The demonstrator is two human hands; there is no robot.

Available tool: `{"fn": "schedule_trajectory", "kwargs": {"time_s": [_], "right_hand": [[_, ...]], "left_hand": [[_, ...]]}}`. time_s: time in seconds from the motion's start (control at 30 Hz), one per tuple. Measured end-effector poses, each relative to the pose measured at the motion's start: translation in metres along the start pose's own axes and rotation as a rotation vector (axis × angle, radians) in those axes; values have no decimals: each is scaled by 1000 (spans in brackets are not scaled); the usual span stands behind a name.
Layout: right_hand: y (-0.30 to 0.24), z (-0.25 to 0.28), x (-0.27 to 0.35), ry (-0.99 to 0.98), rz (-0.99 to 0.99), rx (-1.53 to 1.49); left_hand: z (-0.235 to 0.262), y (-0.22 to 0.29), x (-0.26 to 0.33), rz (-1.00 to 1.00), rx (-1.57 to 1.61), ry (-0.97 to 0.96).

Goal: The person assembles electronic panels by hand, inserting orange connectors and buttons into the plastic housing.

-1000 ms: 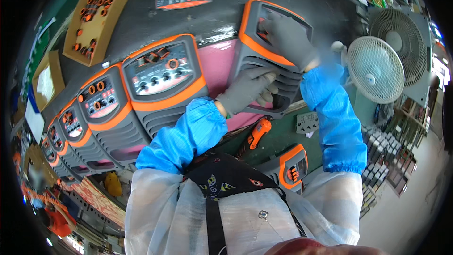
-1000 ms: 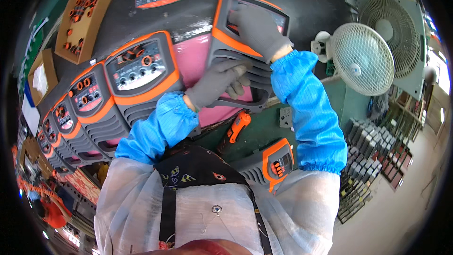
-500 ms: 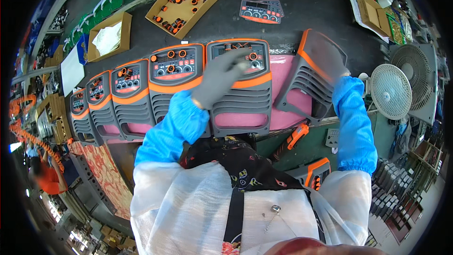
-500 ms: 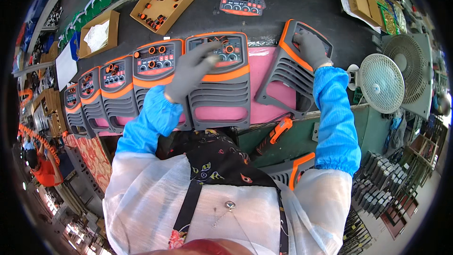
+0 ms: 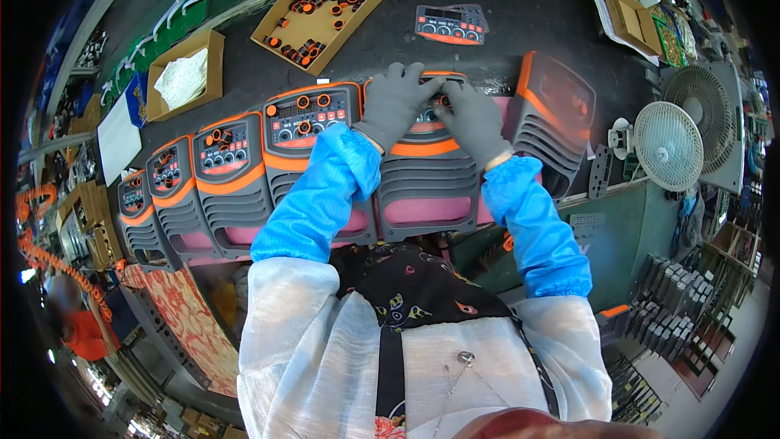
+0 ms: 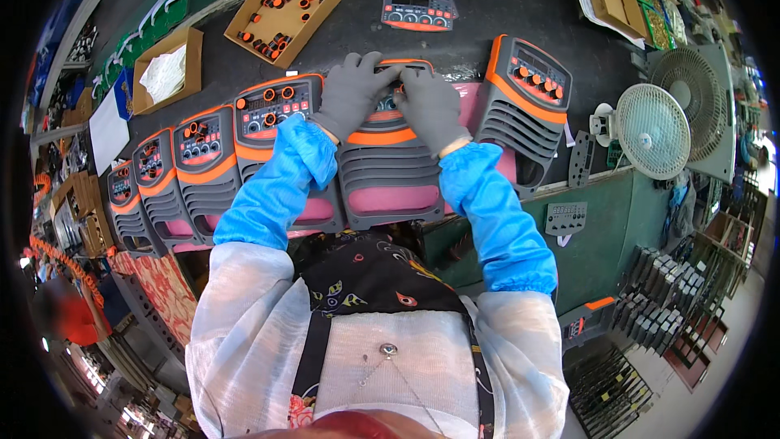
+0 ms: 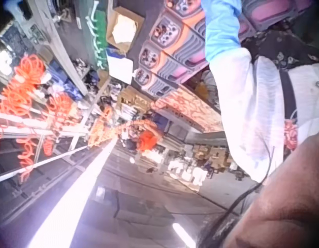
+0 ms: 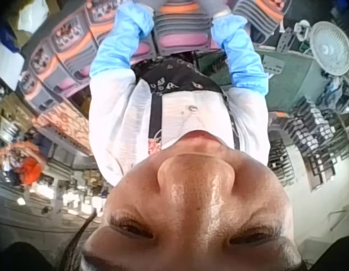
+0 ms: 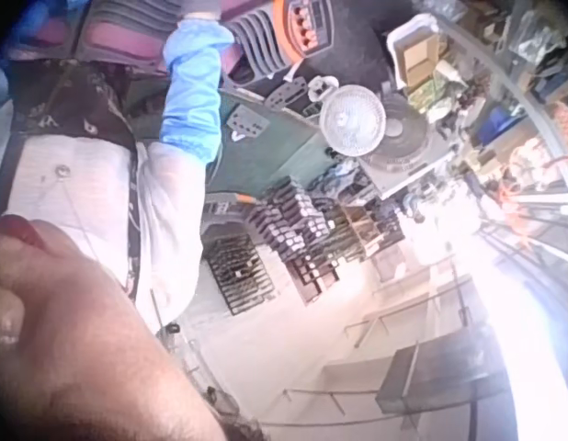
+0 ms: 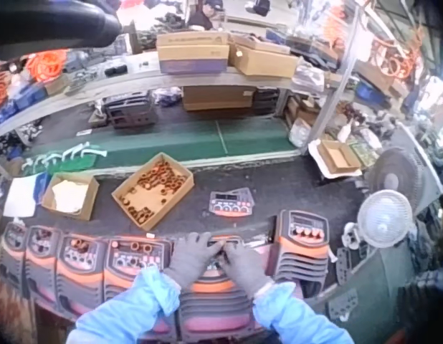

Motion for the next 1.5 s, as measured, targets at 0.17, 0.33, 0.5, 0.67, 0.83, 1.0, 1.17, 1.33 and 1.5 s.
{"fn": "schedule_trajectory", "kwargs": {"time_s": [0.17,0.33,0.5,0.67,0.83,1.0,1.17,1.33,1.5], "right_hand": [[2,-7,0,153,10,-25],[16,11,28,105,-197,-502],[29,12,63,141,-174,-727],[50,9,85,-131,-369,-1217],[68,22,94,-118,-286,-1116],[46,29,74,-236,-336,-1037],[40,18,43,-204,-215,-843],[20,12,20,-182,8,-422],[21,-4,5,-283,52,-268]], "left_hand": [[-8,-3,-3,-166,99,-77],[-20,-1,5,-157,183,-183],[-32,-10,8,-128,153,-199],[11,-35,33,418,1033,287],[17,17,86,621,2785,514],[15,47,116,720,2911,519],[7,51,126,948,2770,420],[-2,40,141,953,2827,283],[12,31,144,933,2896,259]]}}
Point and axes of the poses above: each hand's wrist, its own x-axis away from the middle knuckle, its own z-axis out of the back of the hand, y = z × x, the point moved 7 cm from there along -x, towards the middle knuckle, and after that the axes turned 11 degrees about -z, right-handed, at the moved point
